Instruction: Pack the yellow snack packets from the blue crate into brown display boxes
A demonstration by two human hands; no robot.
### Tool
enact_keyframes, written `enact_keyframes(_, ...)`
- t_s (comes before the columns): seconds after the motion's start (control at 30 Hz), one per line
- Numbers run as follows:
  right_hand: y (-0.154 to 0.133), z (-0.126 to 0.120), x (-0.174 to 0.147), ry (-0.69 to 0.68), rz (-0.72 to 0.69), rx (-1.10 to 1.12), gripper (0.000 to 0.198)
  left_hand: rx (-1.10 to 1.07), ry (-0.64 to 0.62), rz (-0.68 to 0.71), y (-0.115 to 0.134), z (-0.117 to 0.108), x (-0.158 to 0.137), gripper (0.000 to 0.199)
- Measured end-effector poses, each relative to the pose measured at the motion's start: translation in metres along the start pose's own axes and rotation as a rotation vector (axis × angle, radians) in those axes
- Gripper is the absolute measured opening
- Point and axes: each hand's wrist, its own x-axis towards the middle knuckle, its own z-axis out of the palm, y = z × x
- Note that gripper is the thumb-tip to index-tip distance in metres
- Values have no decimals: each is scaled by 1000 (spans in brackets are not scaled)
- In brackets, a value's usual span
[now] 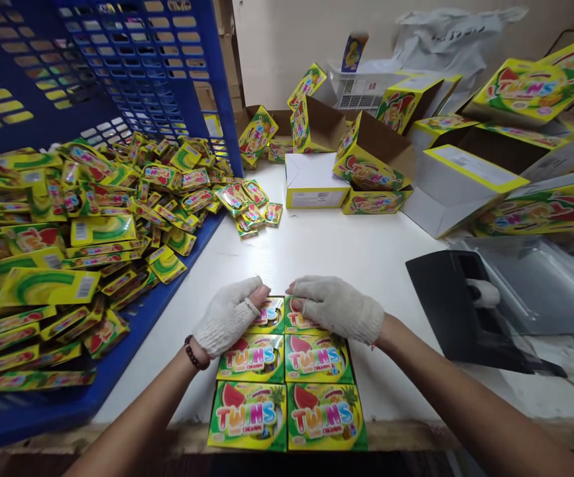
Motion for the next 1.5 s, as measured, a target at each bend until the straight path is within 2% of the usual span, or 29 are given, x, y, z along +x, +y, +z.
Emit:
enact_keyframes(0.1,-6,5,-2,-129,-12,-151,33,-24,100,-37,2,5,-8,43)
enact_keyframes(0.2,-12,8,-3,-129,-69,-316,30,5,141,-53,1,7,-13,40)
enact_keyframes(0.27,-10,11,-1,-98,-71,-347,26,18,146,-77,-2,8,-13,32)
enact_keyframes(0.3,-6,12,1,-76,-62,-305,25,16,147,-94,-4,8,-12,28)
enact_keyframes(0.37,5,14,4,-18,-34,-32,29,-8,159,-109,-8,8,-10,23)
enact_keyframes(0.47,24,15,6,105,30,464,50,-45,162,-57,-11,8,-9,19)
enact_keyframes(0.53,29,17,3,147,59,630,58,-57,172,-32,-14,7,-10,19)
enact_keyframes(0.6,24,20,-1,135,85,533,46,-89,217,-66,-16,8,-11,18)
enact_keyframes(0.7,11,16,-3,58,73,24,22,-192,242,-192,-18,8,-11,28)
enact_keyframes(0.73,8,12,-2,79,54,-113,19,-216,226,-213,-18,8,-10,32)
enact_keyframes(0.8,10,-3,-2,250,30,-220,15,-223,181,-188,-18,7,-9,29)
enact_keyframes(0.87,16,-16,-2,530,57,-172,18,-200,147,-127,-17,6,-8,21)
enact_keyframes(0.9,19,-19,-3,621,85,-115,21,-195,138,-112,-17,6,-8,20)
enact_keyframes(0.93,21,-19,-4,634,113,-53,23,-195,137,-111,-18,6,-8,19)
enact_keyframes(0.97,21,-16,-5,576,140,-5,24,-196,142,-116,-18,7,-7,19)
enact_keyframes(1.03,18,-2,-5,333,162,11,27,-181,160,-108,-18,8,-7,21)
enact_keyframes(1.07,14,7,-5,222,165,-21,29,-155,167,-90,-17,9,-7,21)
enact_keyframes(1.13,6,21,-5,103,163,-133,34,8,157,-18,-13,8,-7,19)
enact_keyframes(1.23,-7,28,-5,62,160,-343,37,443,96,130,2,3,-14,21)
enact_keyframes(1.3,-14,26,-8,55,140,-463,36,639,67,213,14,1,-26,24)
enact_keyframes(1.37,-18,26,-12,108,90,-515,36,738,63,271,19,4,-43,34)
enact_keyframes(1.43,-18,29,-19,195,24,-506,40,813,89,303,17,11,-62,54)
enact_keyframes(1.5,-16,35,-28,271,-43,-470,44,784,146,305,8,19,-77,67)
